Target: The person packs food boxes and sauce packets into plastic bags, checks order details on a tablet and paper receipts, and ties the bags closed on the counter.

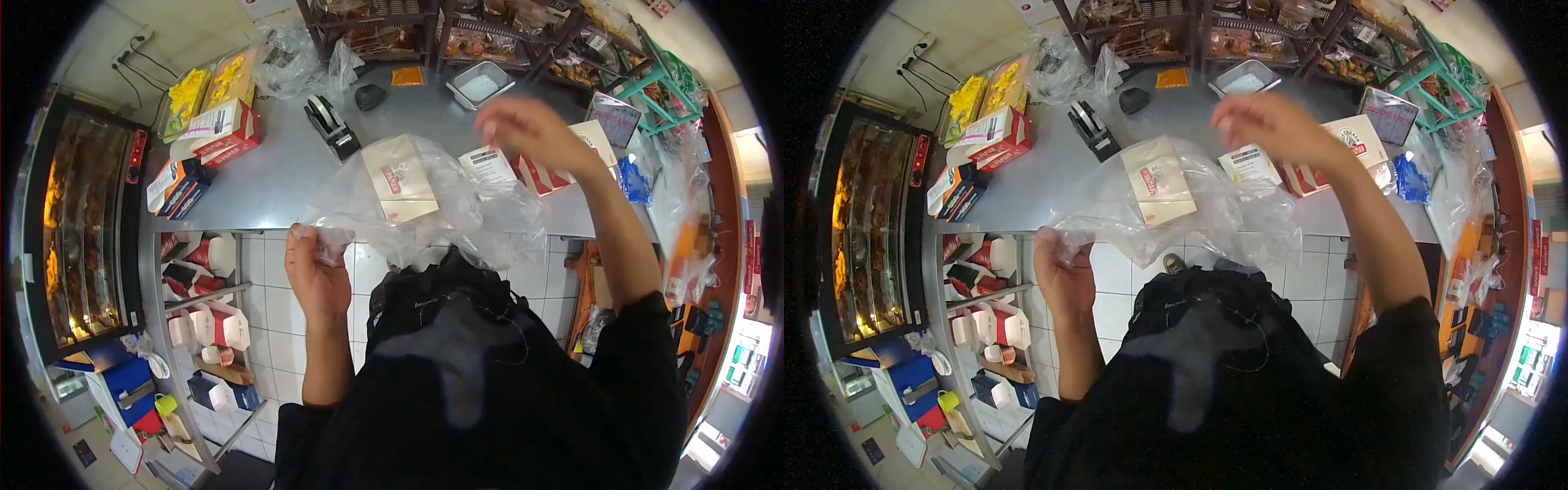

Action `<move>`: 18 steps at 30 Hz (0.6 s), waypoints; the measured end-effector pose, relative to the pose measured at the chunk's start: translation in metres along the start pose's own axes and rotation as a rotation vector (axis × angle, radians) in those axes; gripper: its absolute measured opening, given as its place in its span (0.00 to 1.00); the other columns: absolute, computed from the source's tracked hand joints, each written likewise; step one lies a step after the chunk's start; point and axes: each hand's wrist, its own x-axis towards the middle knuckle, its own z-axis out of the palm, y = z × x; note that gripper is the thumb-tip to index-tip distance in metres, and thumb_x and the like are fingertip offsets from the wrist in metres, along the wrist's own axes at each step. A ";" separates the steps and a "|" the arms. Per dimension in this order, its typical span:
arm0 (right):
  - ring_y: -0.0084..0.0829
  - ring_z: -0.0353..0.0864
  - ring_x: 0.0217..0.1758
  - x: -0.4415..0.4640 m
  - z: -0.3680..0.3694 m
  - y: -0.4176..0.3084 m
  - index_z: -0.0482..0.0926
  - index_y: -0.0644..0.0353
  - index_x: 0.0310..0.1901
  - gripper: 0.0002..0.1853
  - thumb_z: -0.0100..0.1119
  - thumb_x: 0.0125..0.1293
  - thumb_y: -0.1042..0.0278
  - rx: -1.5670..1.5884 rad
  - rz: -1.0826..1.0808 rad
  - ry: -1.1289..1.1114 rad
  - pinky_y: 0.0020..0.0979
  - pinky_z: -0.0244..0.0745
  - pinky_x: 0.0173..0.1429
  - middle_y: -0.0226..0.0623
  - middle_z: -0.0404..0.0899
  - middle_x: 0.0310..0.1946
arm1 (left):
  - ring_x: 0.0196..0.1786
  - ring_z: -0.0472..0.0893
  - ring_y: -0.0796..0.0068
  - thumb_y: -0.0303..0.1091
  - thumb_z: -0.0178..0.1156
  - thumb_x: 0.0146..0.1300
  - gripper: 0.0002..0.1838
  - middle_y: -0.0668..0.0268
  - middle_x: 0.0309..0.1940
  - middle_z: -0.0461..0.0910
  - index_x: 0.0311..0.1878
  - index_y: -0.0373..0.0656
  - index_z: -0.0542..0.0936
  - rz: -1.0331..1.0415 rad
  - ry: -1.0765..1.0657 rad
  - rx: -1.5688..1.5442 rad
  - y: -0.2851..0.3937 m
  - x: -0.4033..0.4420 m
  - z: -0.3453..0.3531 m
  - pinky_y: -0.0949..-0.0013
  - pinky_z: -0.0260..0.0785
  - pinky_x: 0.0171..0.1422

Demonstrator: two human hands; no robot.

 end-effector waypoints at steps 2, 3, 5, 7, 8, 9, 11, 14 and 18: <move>0.35 0.78 0.52 0.023 -0.004 0.047 0.75 0.60 0.53 0.16 0.59 0.65 0.69 -0.828 0.164 -0.019 0.38 0.73 0.57 0.39 0.79 0.46 | 0.34 0.70 0.86 0.21 0.53 0.68 0.08 0.71 0.33 0.73 0.36 0.46 0.67 0.022 -0.046 -0.034 0.003 0.005 0.000 0.77 0.66 0.44; 0.38 0.76 0.56 0.031 0.003 0.074 0.75 0.58 0.54 0.17 0.60 0.64 0.69 -1.238 0.260 -0.018 0.40 0.71 0.61 0.40 0.78 0.48 | 0.37 0.73 0.83 0.21 0.53 0.68 0.07 0.70 0.34 0.74 0.37 0.45 0.68 0.076 -0.090 -0.004 -0.002 0.008 -0.007 0.73 0.69 0.47; 0.40 0.72 0.60 0.037 0.030 0.128 0.69 0.54 0.60 0.29 0.66 0.55 0.67 -1.364 0.134 -0.190 0.42 0.64 0.66 0.42 0.75 0.52 | 0.42 0.77 0.79 0.21 0.53 0.68 0.05 0.67 0.38 0.77 0.40 0.43 0.70 0.178 -0.175 0.052 -0.006 0.009 -0.013 0.66 0.73 0.54; 0.43 0.68 0.65 0.038 0.057 0.173 0.64 0.50 0.65 0.42 0.73 0.46 0.65 -1.300 -0.115 -0.253 0.44 0.57 0.71 0.44 0.72 0.57 | 0.43 0.78 0.80 0.17 0.54 0.66 0.10 0.67 0.38 0.78 0.43 0.44 0.67 0.191 -0.125 0.098 0.000 0.001 0.001 0.65 0.73 0.54; 0.45 0.66 0.67 0.038 0.064 0.181 0.61 0.48 0.68 0.49 0.76 0.42 0.64 -1.264 -0.135 -0.265 0.45 0.54 0.73 0.46 0.70 0.59 | 0.43 0.78 0.80 0.17 0.54 0.66 0.11 0.67 0.38 0.78 0.43 0.44 0.66 0.190 -0.078 0.118 0.003 -0.004 0.007 0.65 0.73 0.54; 0.46 0.64 0.69 0.039 0.064 0.177 0.58 0.46 0.71 0.55 0.79 0.38 0.63 -1.240 -0.098 -0.304 0.46 0.51 0.76 0.47 0.69 0.61 | 0.42 0.78 0.80 0.16 0.54 0.65 0.12 0.67 0.38 0.78 0.44 0.44 0.65 0.190 -0.023 0.137 0.003 -0.008 0.010 0.65 0.73 0.54; 0.46 0.62 0.70 0.040 0.048 0.144 0.53 0.45 0.73 0.61 0.80 0.35 0.63 -1.250 0.153 -0.417 0.47 0.49 0.77 0.47 0.67 0.63 | 0.41 0.79 0.78 0.15 0.55 0.63 0.15 0.67 0.39 0.78 0.48 0.44 0.66 0.163 -0.073 0.079 0.002 -0.009 0.002 0.62 0.74 0.56; 0.46 0.63 0.70 0.045 0.021 0.151 0.54 0.51 0.73 0.59 0.79 0.36 0.62 -1.323 0.271 -0.273 0.46 0.55 0.75 0.50 0.65 0.66 | 0.37 0.77 0.80 0.17 0.58 0.62 0.17 0.69 0.35 0.75 0.49 0.45 0.65 -0.013 -0.004 0.007 0.007 -0.015 0.013 0.61 0.75 0.57; 0.51 0.67 0.67 0.006 -0.070 0.127 0.62 0.54 0.69 0.55 0.79 0.32 0.65 -0.986 0.174 -0.201 0.47 0.62 0.69 0.47 0.65 0.67 | 0.40 0.78 0.78 0.22 0.58 0.65 0.16 0.67 0.38 0.77 0.53 0.44 0.67 -0.155 0.017 -0.012 0.012 -0.018 0.015 0.61 0.75 0.56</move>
